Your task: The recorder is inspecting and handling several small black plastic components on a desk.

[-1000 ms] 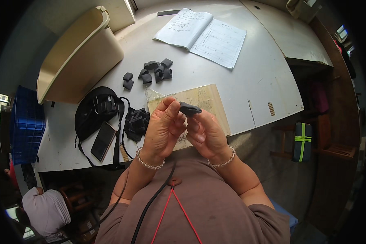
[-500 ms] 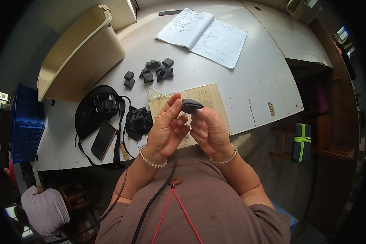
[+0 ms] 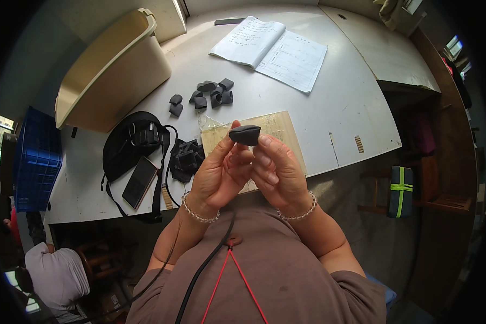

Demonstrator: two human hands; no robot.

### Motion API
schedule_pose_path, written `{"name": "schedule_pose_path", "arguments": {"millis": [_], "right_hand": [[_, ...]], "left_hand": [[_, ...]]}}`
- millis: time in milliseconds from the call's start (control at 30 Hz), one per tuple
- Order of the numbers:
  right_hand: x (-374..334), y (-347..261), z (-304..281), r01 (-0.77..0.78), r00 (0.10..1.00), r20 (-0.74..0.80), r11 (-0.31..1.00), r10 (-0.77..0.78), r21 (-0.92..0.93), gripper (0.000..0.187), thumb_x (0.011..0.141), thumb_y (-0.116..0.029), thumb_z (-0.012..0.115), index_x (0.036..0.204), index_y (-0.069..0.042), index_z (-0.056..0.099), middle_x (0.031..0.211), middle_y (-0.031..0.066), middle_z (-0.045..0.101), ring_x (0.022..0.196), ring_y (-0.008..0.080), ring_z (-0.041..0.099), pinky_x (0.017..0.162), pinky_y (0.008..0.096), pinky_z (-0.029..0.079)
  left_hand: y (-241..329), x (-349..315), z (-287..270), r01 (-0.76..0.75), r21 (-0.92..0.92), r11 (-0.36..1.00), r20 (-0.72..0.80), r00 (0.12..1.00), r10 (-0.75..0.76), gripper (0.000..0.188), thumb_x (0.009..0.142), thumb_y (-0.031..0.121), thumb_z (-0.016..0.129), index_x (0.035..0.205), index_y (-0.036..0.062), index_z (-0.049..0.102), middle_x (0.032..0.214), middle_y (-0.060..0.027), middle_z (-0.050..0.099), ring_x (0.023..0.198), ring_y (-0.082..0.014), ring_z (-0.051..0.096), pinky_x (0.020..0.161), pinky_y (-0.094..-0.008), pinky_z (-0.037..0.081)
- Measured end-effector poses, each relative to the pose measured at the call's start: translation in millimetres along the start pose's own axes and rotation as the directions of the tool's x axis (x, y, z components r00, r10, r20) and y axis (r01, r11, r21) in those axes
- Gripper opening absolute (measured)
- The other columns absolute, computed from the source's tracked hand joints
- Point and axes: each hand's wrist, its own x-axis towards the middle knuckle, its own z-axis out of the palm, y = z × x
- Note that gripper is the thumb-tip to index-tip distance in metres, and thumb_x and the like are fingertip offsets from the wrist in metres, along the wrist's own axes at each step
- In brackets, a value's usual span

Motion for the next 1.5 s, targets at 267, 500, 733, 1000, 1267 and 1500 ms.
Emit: {"name": "schedule_pose_path", "arguments": {"millis": [267, 500, 733, 1000, 1267, 1500], "right_hand": [[-25, 1, 12, -0.184, 0.969, 0.151, 0.978, 0.197, -0.1, 0.014, 0.086, -0.016, 0.051, 0.089, -0.003, 0.053, 0.058, -0.0018, 0.043, 0.035, 0.0034, 0.033, 0.032, 0.0163, 0.026], [-22, 8, 2, -0.326, 0.906, 0.165, 0.89, 0.391, -0.318, 0.014, 0.084, -0.014, 0.056, 0.077, -0.002, 0.054, 0.052, -0.0033, 0.042, 0.034, 0.0035, 0.03, 0.031, 0.0185, 0.021], [-17, 29, -10, -0.426, 0.892, 0.098, 0.894, 0.441, -0.141, 0.016, 0.084, -0.017, 0.059, 0.074, -0.005, 0.055, 0.048, -0.0054, 0.038, 0.032, 0.0036, 0.028, 0.029, 0.0192, 0.02], [-10, 28, 2, -0.363, 0.917, 0.012, 0.85, 0.398, -0.382, 0.017, 0.084, -0.016, 0.057, 0.075, -0.002, 0.056, 0.048, -0.0056, 0.039, 0.035, 0.0023, 0.031, 0.032, 0.0179, 0.021], [-3, 20, 5, -0.159, 0.959, 0.036, 0.64, 0.28, -0.752, 0.011, 0.083, -0.01, 0.059, 0.076, -0.002, 0.058, 0.055, -0.0046, 0.046, 0.038, 0.0018, 0.034, 0.034, 0.0174, 0.025], [6, 32, -8, -0.476, 0.871, -0.187, 0.875, 0.454, -0.093, 0.017, 0.088, -0.022, 0.054, 0.077, -0.01, 0.049, 0.05, -0.0056, 0.035, 0.034, 0.0027, 0.03, 0.03, 0.0166, 0.024]], "left_hand": [[14, -40, 13, 0.074, 0.137, 0.988, 0.297, 0.948, -0.112, 0.03, 0.088, 0.012, 0.05, 0.116, 0.0135, 0.04, 0.079, -0.0003, 0.054, 0.048, -0.0021, 0.034, 0.044, -0.0153, 0.029], [20, -59, -19, 0.038, 0.384, 0.923, 0.239, 0.961, -0.14, 0.032, 0.085, 0.017, 0.057, 0.111, 0.0103, 0.039, 0.075, -0.0004, 0.054, 0.048, -0.0009, 0.034, 0.041, -0.014, 0.024], [26, -65, -27, 0.147, 0.365, 0.919, 0.168, 0.961, -0.22, 0.024, 0.087, 0.011, 0.054, 0.107, 0.0083, 0.041, 0.071, 0.0022, 0.05, 0.05, 0.0, 0.035, 0.04, -0.0132, 0.021], [20, -64, -34, -0.002, 0.251, 0.968, 0.186, 0.981, -0.046, 0.026, 0.087, 0.01, 0.053, 0.109, 0.0065, 0.041, 0.073, 0.0028, 0.051, 0.056, -0.0005, 0.041, 0.047, -0.0142, 0.031], [33, -66, -33, -0.138, 0.736, 0.662, 0.105, 0.99, 0.089, 0.019, 0.087, 0.011, 0.051, 0.103, 0.0036, 0.046, 0.07, 0.0055, 0.053, 0.065, 0.0013, 0.045, 0.053, -0.0145, 0.032], [32, -59, -44, -0.369, 0.704, 0.607, 0.28, 0.93, 0.24, 0.053, 0.08, 0.033, 0.064, 0.121, 0.0018, 0.049, 0.099, -0.0047, 0.054, 0.086, -0.0097, 0.049, 0.062, -0.0186, 0.04]]}}
